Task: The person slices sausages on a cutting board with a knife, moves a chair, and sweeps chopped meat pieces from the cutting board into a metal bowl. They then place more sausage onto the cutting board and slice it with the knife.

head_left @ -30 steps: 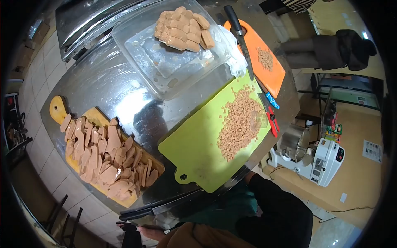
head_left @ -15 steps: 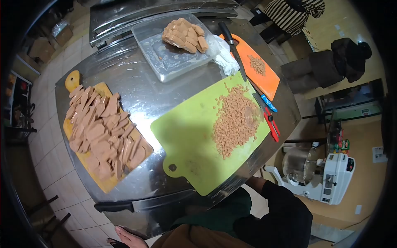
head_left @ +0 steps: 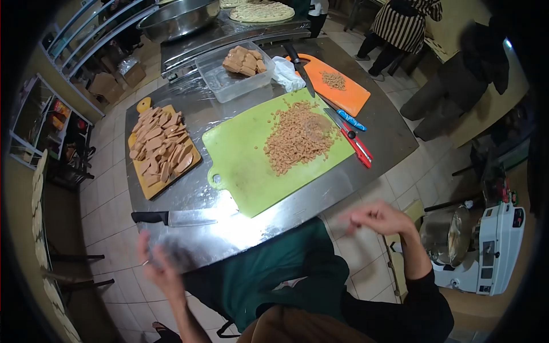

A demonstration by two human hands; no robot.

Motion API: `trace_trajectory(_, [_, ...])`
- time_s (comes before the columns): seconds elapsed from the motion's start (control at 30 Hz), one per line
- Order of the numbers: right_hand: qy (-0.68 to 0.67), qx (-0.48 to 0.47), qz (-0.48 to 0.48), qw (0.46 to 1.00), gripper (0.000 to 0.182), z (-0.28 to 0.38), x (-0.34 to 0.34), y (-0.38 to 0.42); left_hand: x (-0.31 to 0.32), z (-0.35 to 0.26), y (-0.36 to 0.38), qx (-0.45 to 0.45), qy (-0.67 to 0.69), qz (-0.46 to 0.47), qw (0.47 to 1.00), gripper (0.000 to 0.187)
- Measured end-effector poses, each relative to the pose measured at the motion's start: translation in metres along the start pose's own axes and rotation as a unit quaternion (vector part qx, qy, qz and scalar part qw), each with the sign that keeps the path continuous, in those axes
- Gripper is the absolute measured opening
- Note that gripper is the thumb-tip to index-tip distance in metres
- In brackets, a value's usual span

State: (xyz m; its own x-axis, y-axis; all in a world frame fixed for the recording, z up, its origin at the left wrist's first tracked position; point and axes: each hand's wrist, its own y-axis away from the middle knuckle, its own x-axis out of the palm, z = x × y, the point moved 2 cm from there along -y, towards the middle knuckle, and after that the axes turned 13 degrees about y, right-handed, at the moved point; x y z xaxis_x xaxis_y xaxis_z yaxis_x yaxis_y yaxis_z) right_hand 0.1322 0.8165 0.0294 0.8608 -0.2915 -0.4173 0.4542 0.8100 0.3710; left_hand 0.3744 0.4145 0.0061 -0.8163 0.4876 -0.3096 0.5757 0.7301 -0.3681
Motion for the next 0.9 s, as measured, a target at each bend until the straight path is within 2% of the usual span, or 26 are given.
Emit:
trace_trajectory(0.03, [0.073, -0.058, -0.119, 0.989, 0.03, 0.02, -0.006, -0.01, 0.024, -0.017, 0.001, 0.017, -0.026, 0.063, 0.998, 0.037])
trace_trajectory(0.1, [0.222, -0.13, -0.313, 0.914, 0.031, 0.053, -0.002, -0.042, 0.074, -0.045, 0.003, 0.04, -0.039, 0.18, 0.982, 0.038])
trace_trajectory(0.13, [0.273, -0.18, -0.338, 0.882, 0.034, 0.059, 0.003, -0.066, 0.098, -0.049, 0.004, 0.046, -0.028, 0.234, 0.971, 0.039])
trace_trajectory(0.17, [0.322, -0.228, -0.362, 0.844, 0.037, 0.058, 0.009, -0.094, 0.12, -0.047, 0.006, 0.089, -0.031, 0.256, 0.962, 0.042])
trace_trajectory(0.2, [0.359, -0.248, -0.353, 0.827, 0.04, 0.058, 0.019, -0.122, 0.139, -0.042, 0.008, 0.132, -0.034, 0.279, 0.95, 0.045])
trace_trajectory(0.3, [0.482, -0.275, -0.317, 0.769, 0.046, 0.053, 0.044, -0.193, 0.181, -0.032, 0.009, 0.148, -0.152, 0.342, 0.915, 0.065])
trace_trajectory(0.33, [0.491, -0.276, -0.31, 0.766, 0.046, 0.048, 0.047, -0.211, 0.187, -0.026, 0.011, 0.123, -0.159, 0.351, 0.915, 0.068])
trace_trajectory(0.4, [0.51, -0.272, -0.291, 0.763, 0.046, 0.039, 0.051, -0.234, 0.191, -0.023, 0.01, 0.134, -0.194, 0.357, 0.904, 0.07])
trace_trajectory(0.43, [0.498, -0.257, -0.272, 0.782, 0.045, 0.033, 0.049, -0.241, 0.191, -0.021, 0.01, 0.144, -0.197, 0.357, 0.902, 0.07])
trace_trajectory(0.63, [0.517, -0.256, -0.269, 0.771, 0.045, 0.023, 0.021, -0.246, 0.187, -0.023, 0.006, 0.157, -0.202, 0.367, 0.894, 0.07])
trace_trajectory(0.83, [0.568, -0.204, -0.279, 0.747, 0.044, 0.016, 0.0, -0.24, 0.185, -0.025, 0.005, 0.154, -0.195, 0.375, 0.893, 0.069])
trace_trajectory(0.9, [0.56, -0.19, -0.281, 0.756, 0.042, 0.019, -0.003, -0.237, 0.183, -0.03, 0.001, 0.143, -0.192, 0.386, 0.891, 0.068])
